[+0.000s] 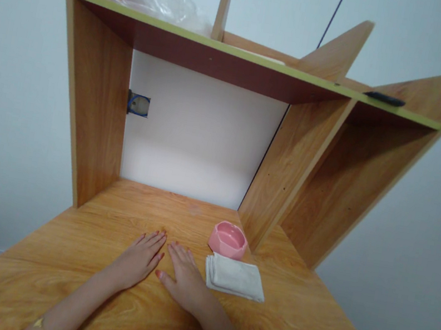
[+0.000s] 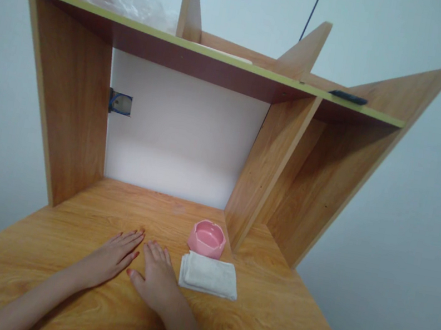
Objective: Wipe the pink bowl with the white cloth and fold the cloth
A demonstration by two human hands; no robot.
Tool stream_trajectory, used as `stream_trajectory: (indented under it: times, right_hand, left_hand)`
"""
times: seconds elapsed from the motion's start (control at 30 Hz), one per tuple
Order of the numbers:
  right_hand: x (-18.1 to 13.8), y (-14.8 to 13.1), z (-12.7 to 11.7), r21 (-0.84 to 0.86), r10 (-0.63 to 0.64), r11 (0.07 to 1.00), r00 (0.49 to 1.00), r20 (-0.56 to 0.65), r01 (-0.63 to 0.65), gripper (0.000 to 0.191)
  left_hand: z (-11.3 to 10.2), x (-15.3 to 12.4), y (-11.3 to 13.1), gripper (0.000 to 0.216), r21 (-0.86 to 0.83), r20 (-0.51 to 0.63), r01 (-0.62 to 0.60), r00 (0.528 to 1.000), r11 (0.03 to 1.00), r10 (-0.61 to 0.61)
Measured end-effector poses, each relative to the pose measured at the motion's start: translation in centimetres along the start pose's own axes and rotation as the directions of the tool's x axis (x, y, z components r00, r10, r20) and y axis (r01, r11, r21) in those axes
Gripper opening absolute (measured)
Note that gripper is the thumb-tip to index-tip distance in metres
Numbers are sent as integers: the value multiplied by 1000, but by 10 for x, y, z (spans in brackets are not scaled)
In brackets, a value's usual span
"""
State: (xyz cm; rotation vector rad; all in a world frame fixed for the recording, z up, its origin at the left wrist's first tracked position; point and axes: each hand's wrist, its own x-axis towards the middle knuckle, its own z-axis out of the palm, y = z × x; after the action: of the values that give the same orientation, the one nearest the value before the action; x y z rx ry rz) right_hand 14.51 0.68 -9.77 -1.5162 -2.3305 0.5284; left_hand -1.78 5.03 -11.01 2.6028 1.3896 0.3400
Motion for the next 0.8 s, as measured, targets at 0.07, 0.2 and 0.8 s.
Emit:
stream_trajectory:
  times: [0.07,0.2,0.8]
  right_hand:
    - [0,0,0,0,0,1000,1000,-1,0,64]
    - [-1,-2,-2,2,12,1000,1000,15,-12,63]
    - [-1,-2,-2,3,-3,1000,1000,3,3,62]
  left_hand:
    - [-1,0,1,52,3,-1,-2,1000,1000,2]
    - [-3,-1,3,52,-1,10,9,1000,1000,-9]
    - [-5,-2,4,53,-4,28,25,999,1000,-24]
